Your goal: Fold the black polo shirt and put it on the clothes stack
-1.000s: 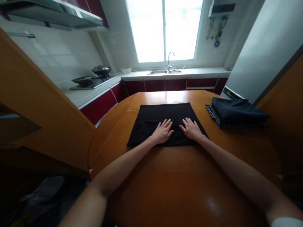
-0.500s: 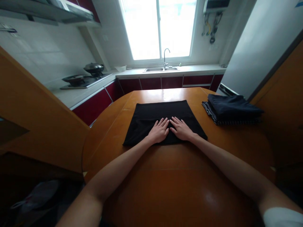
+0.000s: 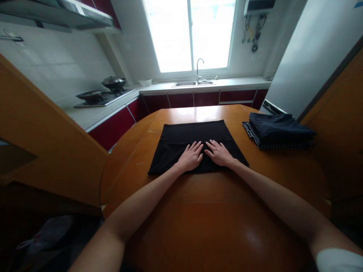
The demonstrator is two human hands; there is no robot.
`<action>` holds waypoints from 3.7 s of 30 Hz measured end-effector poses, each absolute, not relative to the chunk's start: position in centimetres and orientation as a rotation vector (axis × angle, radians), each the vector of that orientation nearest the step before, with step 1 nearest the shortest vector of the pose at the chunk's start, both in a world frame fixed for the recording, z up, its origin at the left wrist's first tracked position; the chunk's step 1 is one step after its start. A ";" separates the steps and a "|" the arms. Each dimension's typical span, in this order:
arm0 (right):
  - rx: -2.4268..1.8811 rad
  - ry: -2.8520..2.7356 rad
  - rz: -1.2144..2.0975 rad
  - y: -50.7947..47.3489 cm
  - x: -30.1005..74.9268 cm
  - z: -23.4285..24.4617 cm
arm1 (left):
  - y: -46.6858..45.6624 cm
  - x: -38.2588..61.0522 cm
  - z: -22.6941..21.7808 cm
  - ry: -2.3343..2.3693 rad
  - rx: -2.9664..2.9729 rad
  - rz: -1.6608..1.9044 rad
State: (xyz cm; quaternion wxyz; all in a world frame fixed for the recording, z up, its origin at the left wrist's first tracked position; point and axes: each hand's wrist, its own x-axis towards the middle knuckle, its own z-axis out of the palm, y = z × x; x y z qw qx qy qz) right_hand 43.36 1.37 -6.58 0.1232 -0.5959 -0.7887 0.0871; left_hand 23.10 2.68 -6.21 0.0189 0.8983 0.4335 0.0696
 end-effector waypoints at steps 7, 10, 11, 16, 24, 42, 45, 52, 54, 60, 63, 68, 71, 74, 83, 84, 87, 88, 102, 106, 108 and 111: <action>-1.950 -2.214 0.243 3.1 47.1 -6.8 | 2.5 23.1 -5.9 1.345 2.777 0.207; -2.051 -2.140 0.229 3.7 48.9 -7.0 | 2.5 23.1 -5.8 1.343 2.752 0.201; -2.070 -2.122 0.228 3.9 49.3 -7.1 | 2.5 23.1 -5.8 1.343 2.745 0.200; -2.089 -2.083 0.197 4.1 49.8 -7.5 | 2.6 23.1 -5.9 1.341 2.744 0.199; -2.083 -2.074 0.182 4.0 49.6 -7.5 | 2.3 23.2 -5.5 1.354 2.750 0.186; -2.077 -2.056 0.161 3.9 49.5 -7.5 | 2.6 23.1 -5.9 1.348 2.746 0.204; -2.081 -2.055 0.161 3.9 49.5 -7.5 | 2.5 23.2 -5.8 1.351 2.744 0.201; -2.067 -2.056 0.152 3.8 49.4 -7.4 | 2.4 23.2 -5.7 1.352 2.750 0.196; -2.064 -2.055 0.147 3.8 49.4 -7.5 | 2.5 23.2 -5.9 1.354 2.753 0.203; -2.047 -2.048 0.134 3.8 49.5 -7.7 | 2.7 23.1 -6.2 1.354 2.761 0.211; -2.052 -2.048 0.153 3.9 49.5 -7.7 | 2.7 23.1 -6.2 1.355 2.760 0.211; -2.044 -2.047 0.150 4.0 49.7 -7.8 | 2.6 23.1 -6.0 1.355 2.767 0.207; -2.046 -2.045 0.152 4.0 49.7 -7.8 | 2.6 23.1 -5.9 1.356 2.764 0.205; -2.045 -2.042 0.159 4.0 49.6 -7.7 | 2.5 23.1 -5.9 1.356 2.760 0.205; -2.038 -2.046 0.158 4.0 49.6 -7.7 | 2.4 23.2 -5.6 1.360 2.756 0.191; -2.039 -2.046 0.157 4.0 49.6 -7.8 | 2.4 23.2 -5.6 1.360 2.757 0.191; -2.043 -2.039 0.156 4.0 49.6 -7.7 | 2.4 23.2 -5.8 1.357 2.757 0.196; -2.041 -2.037 0.156 4.0 49.6 -7.7 | 2.4 23.2 -5.9 1.356 2.754 0.198; -1.915 -1.869 0.099 4.9 51.6 -7.8 | 8.9 12.8 -4.4 1.665 2.405 0.178; -1.926 -1.794 0.046 5.8 53.3 -8.0 | 10.4 8.1 -4.1 1.778 2.373 0.399; -1.942 -1.780 0.049 6.1 53.8 -8.1 | 10.6 7.5 -3.8 1.825 2.282 0.444; -1.951 -1.770 0.066 6.2 54.0 -8.1 | 10.3 7.8 -3.4 1.840 2.175 0.499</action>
